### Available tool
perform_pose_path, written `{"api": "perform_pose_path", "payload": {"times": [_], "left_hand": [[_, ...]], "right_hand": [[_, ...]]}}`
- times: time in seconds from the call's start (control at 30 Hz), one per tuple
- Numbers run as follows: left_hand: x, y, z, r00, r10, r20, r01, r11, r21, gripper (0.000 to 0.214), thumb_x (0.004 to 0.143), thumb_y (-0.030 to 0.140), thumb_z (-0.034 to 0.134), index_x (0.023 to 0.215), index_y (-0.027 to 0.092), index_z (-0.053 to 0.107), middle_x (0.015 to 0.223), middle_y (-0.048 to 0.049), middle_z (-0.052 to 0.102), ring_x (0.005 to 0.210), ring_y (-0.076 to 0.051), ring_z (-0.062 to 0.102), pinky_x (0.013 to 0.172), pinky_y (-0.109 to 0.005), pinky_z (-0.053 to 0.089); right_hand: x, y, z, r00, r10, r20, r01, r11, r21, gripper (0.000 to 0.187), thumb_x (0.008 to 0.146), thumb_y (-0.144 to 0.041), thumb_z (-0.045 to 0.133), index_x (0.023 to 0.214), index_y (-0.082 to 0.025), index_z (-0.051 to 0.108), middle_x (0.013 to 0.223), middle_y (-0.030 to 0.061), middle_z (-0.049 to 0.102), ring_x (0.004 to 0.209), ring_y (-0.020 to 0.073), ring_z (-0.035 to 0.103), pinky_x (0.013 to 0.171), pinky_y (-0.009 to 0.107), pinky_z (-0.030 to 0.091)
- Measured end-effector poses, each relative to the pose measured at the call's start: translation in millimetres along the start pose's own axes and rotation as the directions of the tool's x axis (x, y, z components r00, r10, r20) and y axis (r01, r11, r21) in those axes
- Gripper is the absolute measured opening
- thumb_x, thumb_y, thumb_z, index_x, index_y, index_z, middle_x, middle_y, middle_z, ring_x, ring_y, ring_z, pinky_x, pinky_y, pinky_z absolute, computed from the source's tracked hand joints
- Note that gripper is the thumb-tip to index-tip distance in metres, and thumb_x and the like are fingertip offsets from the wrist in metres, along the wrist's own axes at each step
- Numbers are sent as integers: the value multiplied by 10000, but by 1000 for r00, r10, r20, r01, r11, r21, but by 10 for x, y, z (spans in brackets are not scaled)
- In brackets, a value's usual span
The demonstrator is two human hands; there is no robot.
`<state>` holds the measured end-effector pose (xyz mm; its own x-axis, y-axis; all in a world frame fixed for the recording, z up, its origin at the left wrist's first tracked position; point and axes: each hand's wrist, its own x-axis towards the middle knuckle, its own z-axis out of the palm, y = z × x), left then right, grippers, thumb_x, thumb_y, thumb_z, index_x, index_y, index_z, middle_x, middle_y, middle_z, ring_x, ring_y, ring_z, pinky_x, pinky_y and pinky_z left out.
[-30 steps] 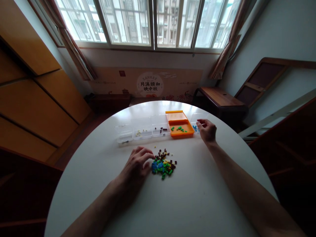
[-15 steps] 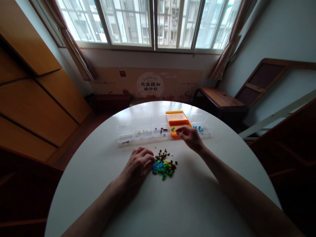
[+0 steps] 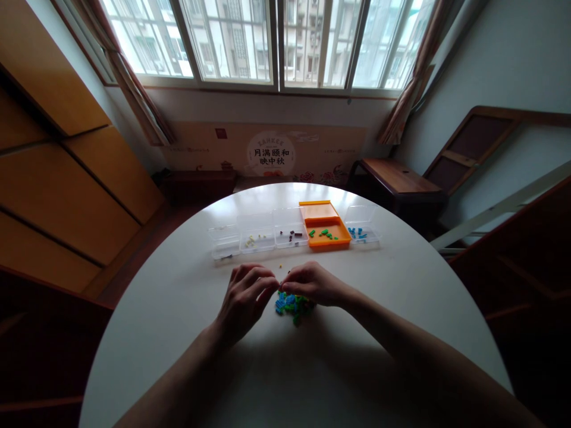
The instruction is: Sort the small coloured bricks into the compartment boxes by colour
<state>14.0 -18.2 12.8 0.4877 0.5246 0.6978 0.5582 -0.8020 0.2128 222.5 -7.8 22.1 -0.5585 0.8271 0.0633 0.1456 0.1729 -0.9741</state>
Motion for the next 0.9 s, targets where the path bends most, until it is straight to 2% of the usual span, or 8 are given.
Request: {"api": "perform_pose_path", "payload": {"times": [0.23, 0.43, 0.53, 0.67, 0.73, 0.8, 0.83, 0.9], "left_hand": [[3, 9, 27, 1000, 21, 1, -21, 1000, -21, 89, 854, 153, 627, 904, 226, 624, 864, -8, 661, 912, -170, 555, 813, -324, 420], [11, 1, 36, 1000, 23, -17, -23, 1000, -20, 52, 841, 178, 652, 841, 225, 629, 828, 5, 673, 888, -166, 569, 809, -322, 422], [12, -13, 42, 1000, 2, -14, -2, 1000, -11, 36, 837, 227, 664, 828, 222, 629, 823, 2, 674, 880, -168, 574, 807, -321, 424], [2, -38, 55, 999, -14, 40, 14, 1000, -7, 65, 837, 253, 659, 804, 213, 620, 833, -7, 670, 879, -171, 568, 814, -327, 416], [-8, -49, 60, 995, -2, 100, 5, 1000, -31, 48, 837, 239, 646, 807, 212, 619, 848, -12, 667, 895, -177, 562, 833, -339, 408], [-19, -57, 61, 986, 5, 168, 6, 998, -65, 13, 834, 218, 623, 821, 216, 625, 872, -20, 664, 922, -186, 556, 853, -355, 403], [-25, -60, 60, 980, 3, 200, 13, 997, -80, 23, 829, 203, 609, 831, 218, 628, 889, -25, 662, 939, -193, 552, 860, -363, 402], [-38, -66, 53, 968, -1, 252, 29, 994, -106, 79, 803, 163, 585, 836, 220, 630, 922, -36, 658, 967, -207, 541, 864, -377, 402]], "right_hand": [[11, 57, 32, 998, 19, -54, -18, 1000, 20, 302, 768, -413, 678, 815, -122, 746, 666, 33, 668, 602, 127, 561, 573, 234, 425], [24, 99, 35, 996, 25, -82, -22, 999, 34, 226, 741, -339, 701, 819, -135, 761, 689, 42, 702, 620, 137, 601, 591, 234, 448], [29, 117, 44, 992, -13, -124, 11, 1000, -20, 177, 747, -287, 686, 818, -144, 763, 689, 41, 702, 607, 131, 598, 575, 229, 447], [46, 153, -52, 969, -120, -216, 77, 977, -201, 147, 761, -247, 671, 839, -163, 762, 724, 42, 708, 607, 124, 589, 584, 235, 457], [62, 206, -195, 938, -170, -304, 78, 953, -292, 152, 774, -264, 662, 849, -173, 759, 737, 45, 710, 615, 129, 590, 591, 245, 463], [71, 286, -403, 877, -210, -431, 41, 929, -369, 175, 793, -291, 639, 859, -178, 756, 764, 54, 716, 637, 141, 601, 611, 263, 474], [68, 331, -524, 831, -235, -504, 7, 911, -413, 187, 796, -302, 630, 860, -179, 756, 787, 59, 719, 651, 148, 605, 633, 276, 480], [43, 422, -780, 710, -261, -655, -89, 888, -451, 218, 802, -322, 612, 878, -176, 755, 821, 67, 729, 667, 160, 614, 667, 294, 488]]}}
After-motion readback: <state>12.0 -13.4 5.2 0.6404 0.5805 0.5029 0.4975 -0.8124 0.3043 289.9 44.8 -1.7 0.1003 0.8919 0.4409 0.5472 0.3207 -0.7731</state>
